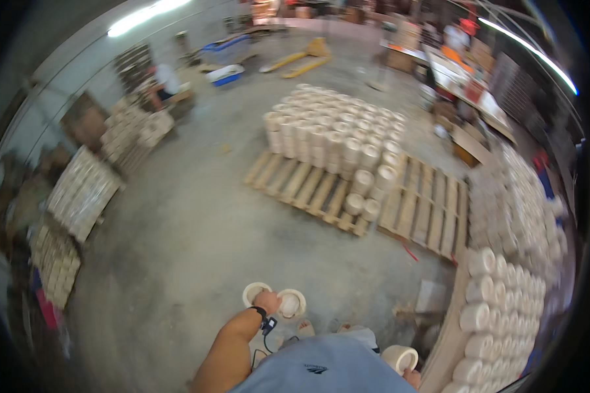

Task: The recorder uses a mallet and a pneumatic nailer to assemble or secure wooden components, then moves and stacks finished wooden bowls in a workshop environment.

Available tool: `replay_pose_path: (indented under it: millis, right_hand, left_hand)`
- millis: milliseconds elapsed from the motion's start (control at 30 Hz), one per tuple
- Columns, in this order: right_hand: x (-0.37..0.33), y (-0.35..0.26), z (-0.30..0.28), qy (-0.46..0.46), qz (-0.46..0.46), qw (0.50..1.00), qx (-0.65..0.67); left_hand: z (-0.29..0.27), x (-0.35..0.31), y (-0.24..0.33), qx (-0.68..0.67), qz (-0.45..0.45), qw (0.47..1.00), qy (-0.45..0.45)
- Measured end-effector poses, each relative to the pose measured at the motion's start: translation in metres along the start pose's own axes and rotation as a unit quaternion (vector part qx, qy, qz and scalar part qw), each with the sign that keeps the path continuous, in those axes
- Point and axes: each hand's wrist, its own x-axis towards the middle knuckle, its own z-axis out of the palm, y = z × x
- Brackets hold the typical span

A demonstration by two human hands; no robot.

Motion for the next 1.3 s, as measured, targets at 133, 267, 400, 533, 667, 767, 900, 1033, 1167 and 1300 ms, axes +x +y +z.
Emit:
replay_pose_path:
  millis: [133, 267, 400, 533, 667, 767, 900, 1033, 1167, 1300]
  right_hand:
    - [0.046, -0.111, 0.024, -0.077, -0.104, 0.985, -0.114]
    - [0.099, -0.234, 0.045, -0.135, -0.232, 0.931, -0.246]
    - [0.148, -0.381, 0.062, -0.17, -0.459, 0.776, -0.398]
    - [0.141, -0.566, 0.087, -0.127, -0.466, 0.76, -0.435]
    - [0.077, -0.756, 0.112, -0.073, -0.464, 0.807, -0.358]
    - [0.038, -0.876, 0.143, -0.051, -0.552, 0.791, -0.26]
    - [-0.011, -1.014, 0.195, -0.089, -0.612, 0.758, -0.208]
    - [-0.075, -1.118, 0.236, -0.097, -0.677, 0.688, -0.242]
    - [-0.135, -1.193, 0.274, -0.116, -0.667, 0.673, -0.297]
    - [-0.173, -1.258, 0.303, -0.087, -0.629, 0.663, -0.397]
  left_hand:
    - [-0.011, -0.037, -0.087, -0.07, -0.18, 0.981, -0.005]
    - [-0.026, -0.074, -0.151, -0.137, -0.271, 0.952, 0.022]
    - [-0.044, -0.122, -0.198, -0.299, -0.426, 0.854, 0.026]
    - [-0.06, -0.151, -0.215, -0.241, -0.505, 0.829, -0.008]
    - [-0.05, -0.163, -0.237, -0.231, -0.527, 0.816, -0.047]
    - [-0.019, -0.147, -0.25, -0.328, -0.625, 0.708, 0.01]
    - [0.006, -0.104, -0.28, -0.363, -0.64, 0.676, -0.024]
    - [0.002, -0.041, -0.339, -0.299, -0.548, 0.777, -0.082]
    - [-0.039, 0.034, -0.426, -0.337, -0.489, 0.798, -0.103]
    - [-0.134, 0.093, -0.52, -0.344, -0.482, 0.805, -0.042]
